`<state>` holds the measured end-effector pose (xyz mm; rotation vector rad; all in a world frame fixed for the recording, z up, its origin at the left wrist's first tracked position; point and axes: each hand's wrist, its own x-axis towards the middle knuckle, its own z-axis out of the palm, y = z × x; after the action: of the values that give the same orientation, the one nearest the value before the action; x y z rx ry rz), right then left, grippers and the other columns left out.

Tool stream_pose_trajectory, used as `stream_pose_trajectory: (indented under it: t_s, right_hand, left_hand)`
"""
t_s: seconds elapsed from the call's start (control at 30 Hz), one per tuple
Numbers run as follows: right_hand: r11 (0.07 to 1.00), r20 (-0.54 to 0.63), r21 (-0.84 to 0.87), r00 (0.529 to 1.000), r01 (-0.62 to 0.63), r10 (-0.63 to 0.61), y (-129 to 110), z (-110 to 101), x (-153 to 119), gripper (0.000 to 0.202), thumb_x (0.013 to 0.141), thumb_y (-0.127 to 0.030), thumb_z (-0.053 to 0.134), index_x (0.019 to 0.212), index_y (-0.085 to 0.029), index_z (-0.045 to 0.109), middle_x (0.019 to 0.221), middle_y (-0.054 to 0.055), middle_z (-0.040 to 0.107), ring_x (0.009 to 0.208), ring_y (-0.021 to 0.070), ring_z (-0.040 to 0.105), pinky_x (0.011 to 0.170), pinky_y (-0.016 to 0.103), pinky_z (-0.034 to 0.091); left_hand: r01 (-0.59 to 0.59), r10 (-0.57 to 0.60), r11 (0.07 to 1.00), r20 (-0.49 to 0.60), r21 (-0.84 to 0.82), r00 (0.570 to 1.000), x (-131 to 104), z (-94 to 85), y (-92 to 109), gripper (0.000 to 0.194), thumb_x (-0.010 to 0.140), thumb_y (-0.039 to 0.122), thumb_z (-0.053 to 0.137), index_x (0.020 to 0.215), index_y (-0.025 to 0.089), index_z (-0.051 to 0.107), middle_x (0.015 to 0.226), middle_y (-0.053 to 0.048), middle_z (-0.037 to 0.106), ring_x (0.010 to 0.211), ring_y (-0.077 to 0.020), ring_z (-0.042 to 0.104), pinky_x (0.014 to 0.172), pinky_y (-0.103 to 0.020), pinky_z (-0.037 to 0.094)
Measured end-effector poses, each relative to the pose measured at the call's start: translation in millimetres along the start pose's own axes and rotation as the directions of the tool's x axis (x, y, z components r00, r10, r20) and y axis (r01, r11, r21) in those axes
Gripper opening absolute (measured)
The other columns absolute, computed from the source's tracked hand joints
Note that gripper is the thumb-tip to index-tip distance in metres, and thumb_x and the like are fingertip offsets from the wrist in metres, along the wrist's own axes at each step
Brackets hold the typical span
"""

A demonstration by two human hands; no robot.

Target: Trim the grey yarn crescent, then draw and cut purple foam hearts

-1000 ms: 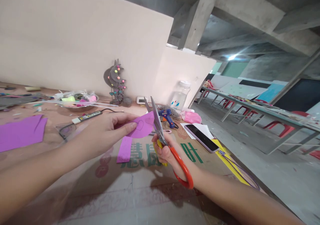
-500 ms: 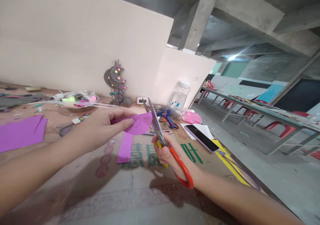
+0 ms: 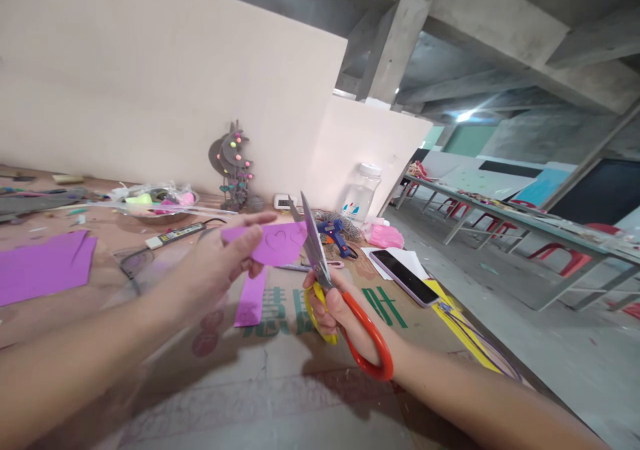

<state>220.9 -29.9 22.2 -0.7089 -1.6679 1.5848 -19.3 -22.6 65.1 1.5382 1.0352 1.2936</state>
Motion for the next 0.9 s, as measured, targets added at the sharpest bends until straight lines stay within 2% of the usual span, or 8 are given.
stream_pose_trajectory:
  t_s: [0.07, 0.17, 0.23, 0.33, 0.43, 0.63, 0.9]
  right_hand:
    - [0.999, -0.004, 0.031, 1.000, -0.008, 0.008, -1.3, 3.1, -0.3, 0.054, 0.091, -0.073, 0.061, 0.110, -0.023, 0.048, 0.073, -0.008, 0.029, 0.059, 0.0095, 0.024, 0.053, 0.024, 0.022]
    - [1.000, -0.001, 0.027, 1.000, -0.004, 0.004, 0.1, 3.2, -1.9, 0.053, 0.092, -0.072, 0.059, 0.109, -0.023, 0.049, 0.074, -0.006, 0.031, 0.061, 0.0101, 0.026, 0.054, 0.024, 0.024]
    - [1.000, 0.008, -0.010, 1.000, 0.000, 0.001, 3.0, 0.7, -3.5, 0.052, 0.094, -0.070, 0.058, 0.112, -0.023, 0.050, 0.076, -0.006, 0.033, 0.062, 0.0099, 0.028, 0.055, 0.025, 0.027]
    - [0.994, 0.025, -0.111, 1.000, 0.022, -0.020, 6.8, -3.9, -5.3, 0.052, 0.095, -0.069, 0.056, 0.118, -0.023, 0.051, 0.080, -0.004, 0.037, 0.062, 0.0097, 0.032, 0.057, 0.025, 0.032]
    - [0.979, 0.053, -0.194, 0.997, 0.059, -0.049, 6.6, -6.3, -5.4, 0.054, 0.096, -0.071, 0.053, 0.120, -0.022, 0.051, 0.082, -0.003, 0.039, 0.063, 0.0108, 0.033, 0.057, 0.026, 0.034]
    - [0.956, 0.169, -0.252, 0.979, 0.152, -0.111, -3.8, -3.7, -4.7, 0.057, 0.097, -0.073, 0.046, 0.125, -0.023, 0.046, 0.090, 0.001, 0.042, 0.075, 0.0157, 0.039, 0.068, 0.032, 0.037]
    - [0.954, 0.172, -0.268, 0.981, 0.136, -0.092, -6.3, -2.9, -5.5, 0.051, 0.098, -0.071, 0.047, 0.122, -0.025, 0.044, 0.090, 0.000, 0.040, 0.074, 0.0156, 0.037, 0.066, 0.031, 0.036]
  left_hand:
    - [0.002, -0.005, 0.999, 0.083, 0.042, 0.997, -6.0, 9.9, -5.3, 0.041, 0.086, 0.060, 0.063, 0.081, 0.020, 0.065, 0.067, -0.001, 0.059, 0.064, -0.0165, 0.053, 0.064, -0.030, 0.048]
    - [0.047, -0.070, 0.989, 0.163, 0.142, 0.984, -14.2, 20.2, -3.5, 0.035, 0.082, 0.056, 0.066, 0.080, 0.021, 0.066, 0.067, 0.000, 0.062, 0.067, -0.0185, 0.058, 0.063, -0.030, 0.051]
    - [0.071, -0.094, 0.985, 0.146, 0.159, 0.985, -17.3, 22.9, -0.7, 0.038, 0.085, 0.058, 0.062, 0.079, 0.021, 0.067, 0.070, -0.002, 0.066, 0.069, -0.0199, 0.062, 0.064, -0.030, 0.053]
    - [0.062, -0.066, 0.991, 0.023, 0.122, 0.998, -18.2, 21.6, -0.1, 0.042, 0.089, 0.058, 0.059, 0.072, 0.020, 0.067, 0.074, -0.005, 0.071, 0.075, -0.0217, 0.067, 0.070, -0.032, 0.055]
    - [0.049, -0.045, 0.994, -0.046, 0.102, 0.998, -18.1, 18.0, -0.4, 0.037, 0.092, 0.051, 0.060, 0.076, 0.020, 0.071, 0.082, -0.006, 0.077, 0.085, -0.0233, 0.071, 0.079, -0.033, 0.056]
    - [0.024, -0.026, 0.997, 0.022, 0.074, 0.999, -21.9, 16.7, 3.5, 0.032, 0.096, 0.044, 0.057, 0.097, 0.019, 0.076, 0.099, -0.004, 0.081, 0.096, -0.0238, 0.073, 0.086, -0.033, 0.057]
    - [-0.001, -0.006, 0.983, 0.040, 0.182, 0.999, -24.7, 18.3, 5.3, 0.029, 0.096, 0.043, 0.056, 0.095, 0.021, 0.076, 0.102, -0.002, 0.081, 0.098, -0.0250, 0.072, 0.086, -0.035, 0.057]
